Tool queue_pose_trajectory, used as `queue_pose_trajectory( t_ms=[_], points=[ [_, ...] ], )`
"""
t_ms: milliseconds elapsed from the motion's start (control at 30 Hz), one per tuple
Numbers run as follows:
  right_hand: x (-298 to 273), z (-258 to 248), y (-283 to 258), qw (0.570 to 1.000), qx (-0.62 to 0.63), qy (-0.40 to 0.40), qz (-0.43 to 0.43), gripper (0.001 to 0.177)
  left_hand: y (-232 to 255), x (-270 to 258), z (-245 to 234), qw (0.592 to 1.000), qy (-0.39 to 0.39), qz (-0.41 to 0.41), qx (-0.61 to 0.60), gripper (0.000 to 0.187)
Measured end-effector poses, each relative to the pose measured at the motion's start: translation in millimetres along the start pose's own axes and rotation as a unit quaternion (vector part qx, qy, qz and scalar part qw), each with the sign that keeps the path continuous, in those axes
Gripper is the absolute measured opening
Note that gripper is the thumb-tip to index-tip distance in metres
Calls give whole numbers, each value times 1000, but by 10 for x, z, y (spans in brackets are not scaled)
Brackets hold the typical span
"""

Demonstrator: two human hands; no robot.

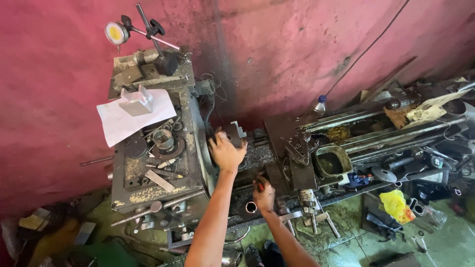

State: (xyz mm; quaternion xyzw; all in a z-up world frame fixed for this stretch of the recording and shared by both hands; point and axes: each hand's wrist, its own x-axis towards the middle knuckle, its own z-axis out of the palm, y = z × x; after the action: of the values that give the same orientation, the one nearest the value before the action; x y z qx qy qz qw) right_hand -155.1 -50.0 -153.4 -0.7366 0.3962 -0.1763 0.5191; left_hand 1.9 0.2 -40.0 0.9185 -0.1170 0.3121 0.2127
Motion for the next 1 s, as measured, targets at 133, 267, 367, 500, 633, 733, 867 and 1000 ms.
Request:
queue_pose_trajectory(
  t_ms=[133, 267, 367, 500, 633, 733, 867, 1000],
  points=[
    [139, 223, 421, 999, 45, -14, -8, 29, -38, -28, 25, 1000, 3, -5, -9, 80],
    [160, 135, 432, 1000, 9, -17, -11, 26, -49, -46, -17, 998, 44, 21, -40, 60],
    [17, -79, 170, 1000, -29, -6, -4, 28, -26, -16, -100, 996, 67, 27, -59, 53],
    [-9, -53, 189, 999, -33, -10, -25, 28, 82, 76, -286, 993, 78, 31, -82, 48],
    [44, -20, 188, 999, -15, -33, -25, 25, 26, 63, -248, 993, 83, 34, -76, 45],
    [41, -76, 86, 996, -50, -61, -38, 23, 2, 31, -222, 992, 78, 36, -97, 46],
    [1, -112, 22, 995, -81, -25, -56, 24, -65, -7, -100, 990, 89, 45, -96, 44],
    [-99, -94, 15, 996, -37, -83, -19, 30, -118, -39, -11, 992, 74, 54, -85, 47]
  ],
)
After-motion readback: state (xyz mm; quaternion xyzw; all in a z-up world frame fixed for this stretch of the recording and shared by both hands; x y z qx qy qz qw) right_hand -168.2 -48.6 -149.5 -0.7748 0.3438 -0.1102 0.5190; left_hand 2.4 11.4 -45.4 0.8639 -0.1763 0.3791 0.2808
